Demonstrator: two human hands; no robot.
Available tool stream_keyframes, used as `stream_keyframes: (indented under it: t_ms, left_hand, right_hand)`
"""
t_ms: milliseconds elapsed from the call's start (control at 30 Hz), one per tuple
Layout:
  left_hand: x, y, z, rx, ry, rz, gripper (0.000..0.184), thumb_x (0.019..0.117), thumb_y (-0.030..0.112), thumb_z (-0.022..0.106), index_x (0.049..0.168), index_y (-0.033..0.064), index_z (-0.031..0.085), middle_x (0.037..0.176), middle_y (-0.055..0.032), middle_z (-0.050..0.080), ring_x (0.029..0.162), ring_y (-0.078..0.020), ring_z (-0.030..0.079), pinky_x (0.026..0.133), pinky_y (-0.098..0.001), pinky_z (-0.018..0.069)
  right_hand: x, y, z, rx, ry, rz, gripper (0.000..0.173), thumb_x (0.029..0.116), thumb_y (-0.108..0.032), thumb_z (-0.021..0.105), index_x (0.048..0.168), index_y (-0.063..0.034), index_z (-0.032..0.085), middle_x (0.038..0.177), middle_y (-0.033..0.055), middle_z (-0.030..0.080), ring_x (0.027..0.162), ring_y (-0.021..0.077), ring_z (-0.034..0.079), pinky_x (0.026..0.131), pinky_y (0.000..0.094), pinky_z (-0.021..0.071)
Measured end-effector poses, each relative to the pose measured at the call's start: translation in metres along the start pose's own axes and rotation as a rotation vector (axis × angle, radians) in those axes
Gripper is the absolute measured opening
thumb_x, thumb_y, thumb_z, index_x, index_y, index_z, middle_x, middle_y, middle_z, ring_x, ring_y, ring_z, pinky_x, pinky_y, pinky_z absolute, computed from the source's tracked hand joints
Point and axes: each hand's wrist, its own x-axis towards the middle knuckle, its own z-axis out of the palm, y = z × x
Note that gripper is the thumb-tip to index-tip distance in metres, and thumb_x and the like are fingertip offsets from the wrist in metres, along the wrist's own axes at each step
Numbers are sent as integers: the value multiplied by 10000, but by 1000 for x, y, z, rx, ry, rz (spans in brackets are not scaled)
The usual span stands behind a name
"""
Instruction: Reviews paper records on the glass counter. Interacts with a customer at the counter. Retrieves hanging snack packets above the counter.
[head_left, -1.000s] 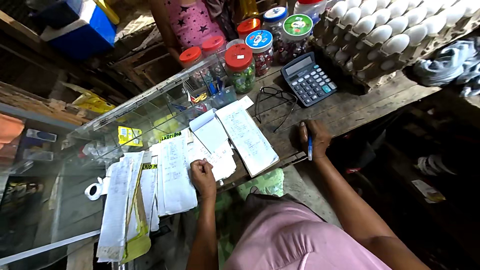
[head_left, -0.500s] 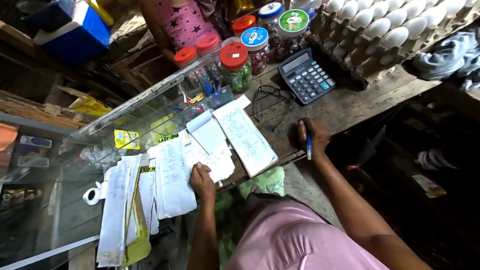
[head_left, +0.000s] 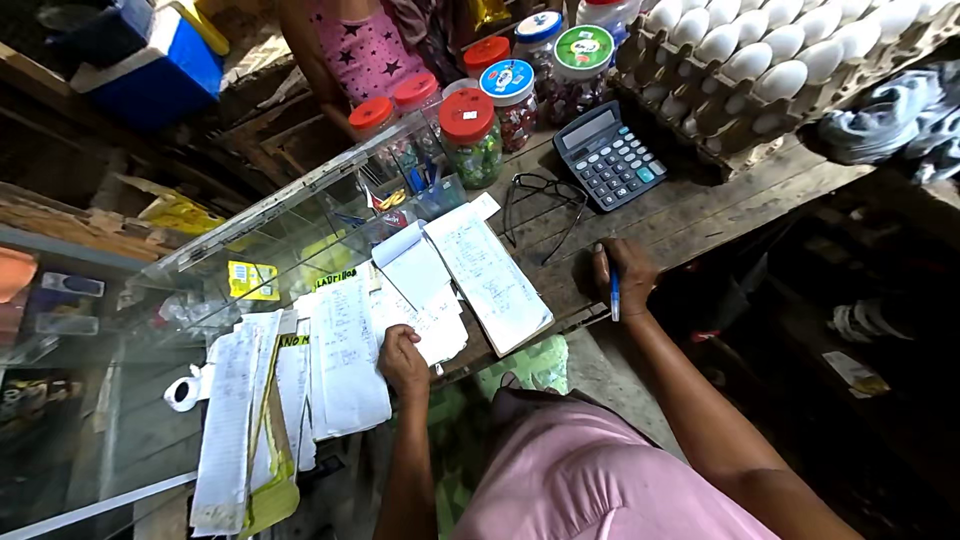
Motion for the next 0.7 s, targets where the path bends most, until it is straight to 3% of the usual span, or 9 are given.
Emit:
stream_keyframes:
  t_ms: [100, 400, 567, 700]
  left_hand:
    - [1, 2, -1, 70, -19, 7, 323, 993, 25, 354, 860, -34, 643, 758, -99, 655, 676, -167, 613, 667, -335, 517]
    - [1, 2, -1, 117, -25, 55, 255, 927, -66, 424, 810, -53, 650, 797, -161, 673, 772, -274, 674, 738, -424, 546]
    - [0, 1, -1, 88, 7, 51, 285, 962, -11, 391, 824, -30, 639, 746, -105, 643, 680, -176, 615, 664, -331, 517]
    - [0, 2, -1, 29, -7, 11, 312, 996, 20, 365, 918, -45, 660, 761, -83, 662, 678, -124, 618, 656, -294, 520]
  right_hand:
    - [0, 0, 0, 3, -3, 4, 332, 994, -244, 509, 1019, -19, 751, 900, 197, 717, 833, 389, 704, 691, 537, 548]
    - [0, -1, 0, 1, -6, 5, 346, 1004, -246, 491, 1025, -19, 752, 904, 195, 719, 824, 380, 706, 677, 526, 547]
    - [-1, -1, 0, 12, -12, 15, 341, 1007, -247, 501, 1044, -19, 752, 913, 205, 720, 823, 395, 707, 680, 539, 551]
    - [-1, 0, -1, 24, -34, 20, 322, 1005, -228, 510, 1042, -11, 745, 931, 212, 715, 846, 399, 706, 693, 554, 555]
